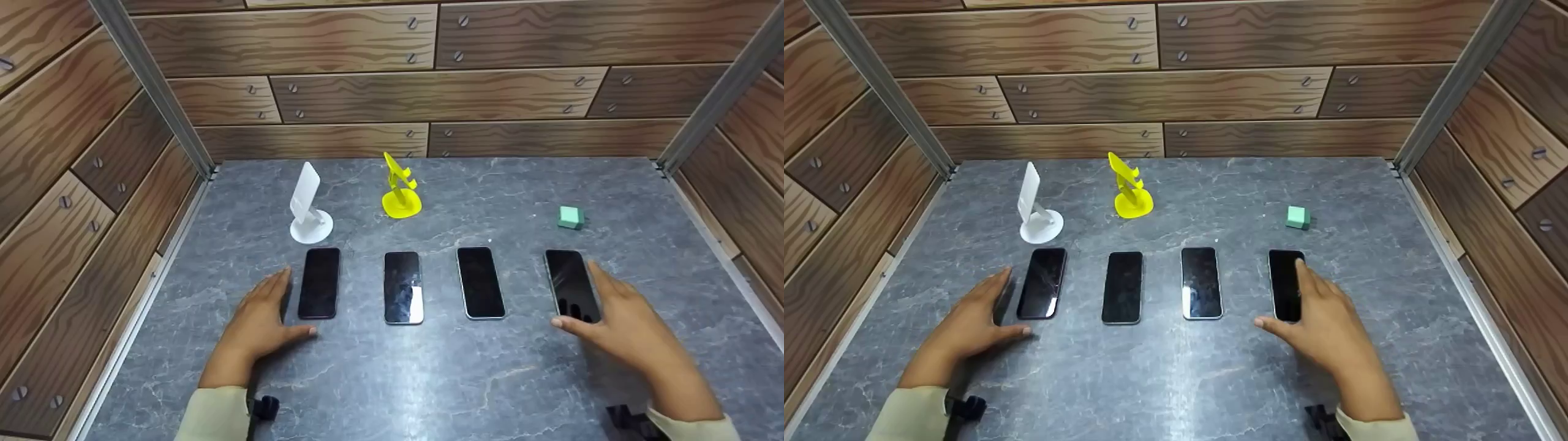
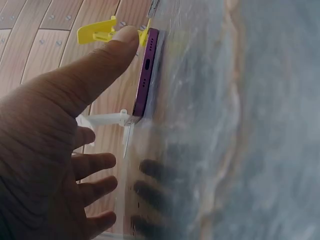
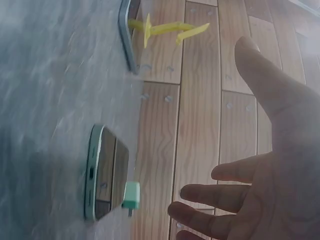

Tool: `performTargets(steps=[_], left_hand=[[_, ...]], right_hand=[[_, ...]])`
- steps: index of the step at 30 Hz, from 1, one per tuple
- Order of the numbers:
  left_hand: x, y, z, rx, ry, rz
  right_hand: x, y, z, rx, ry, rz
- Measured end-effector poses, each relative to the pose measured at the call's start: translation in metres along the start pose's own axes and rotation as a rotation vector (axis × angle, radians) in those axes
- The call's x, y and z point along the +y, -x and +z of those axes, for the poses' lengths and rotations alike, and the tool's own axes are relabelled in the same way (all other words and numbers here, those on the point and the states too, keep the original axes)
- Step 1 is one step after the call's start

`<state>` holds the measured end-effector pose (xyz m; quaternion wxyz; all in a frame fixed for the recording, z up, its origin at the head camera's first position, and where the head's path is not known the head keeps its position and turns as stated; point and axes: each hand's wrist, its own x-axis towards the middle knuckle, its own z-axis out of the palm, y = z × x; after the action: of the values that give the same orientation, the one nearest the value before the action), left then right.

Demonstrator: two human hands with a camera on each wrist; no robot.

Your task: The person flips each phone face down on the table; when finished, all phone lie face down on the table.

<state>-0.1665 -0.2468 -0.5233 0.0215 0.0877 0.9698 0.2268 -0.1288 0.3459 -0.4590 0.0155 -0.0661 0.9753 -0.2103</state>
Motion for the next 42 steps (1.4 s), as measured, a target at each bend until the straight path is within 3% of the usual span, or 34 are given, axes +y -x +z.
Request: performTargets(steps=[7, 19, 33, 42], left_hand=[[-0.003, -0.005, 0.001, -0.045, 0.023, 0.004], [0.007, -0.012, 0.002, -0.085, 0.045, 0.004], [0.002, -0.015, 0.005, -0.064, 0.079, 0.018], [0.002, -0.016, 0.006, -0.054, 0.065, 0.030]], right_hand=[[-0.025, -0.010, 0.013, 0.019, -0.001, -0.076], [-0.069, -0.022, 0.039, 0.000, 0.000, -0.172], [-0.115, -0.039, 0.068, -0.060, -0.020, -0.240], [-0.148, -0.048, 0.084, -0.059, -0.004, -0.336]])
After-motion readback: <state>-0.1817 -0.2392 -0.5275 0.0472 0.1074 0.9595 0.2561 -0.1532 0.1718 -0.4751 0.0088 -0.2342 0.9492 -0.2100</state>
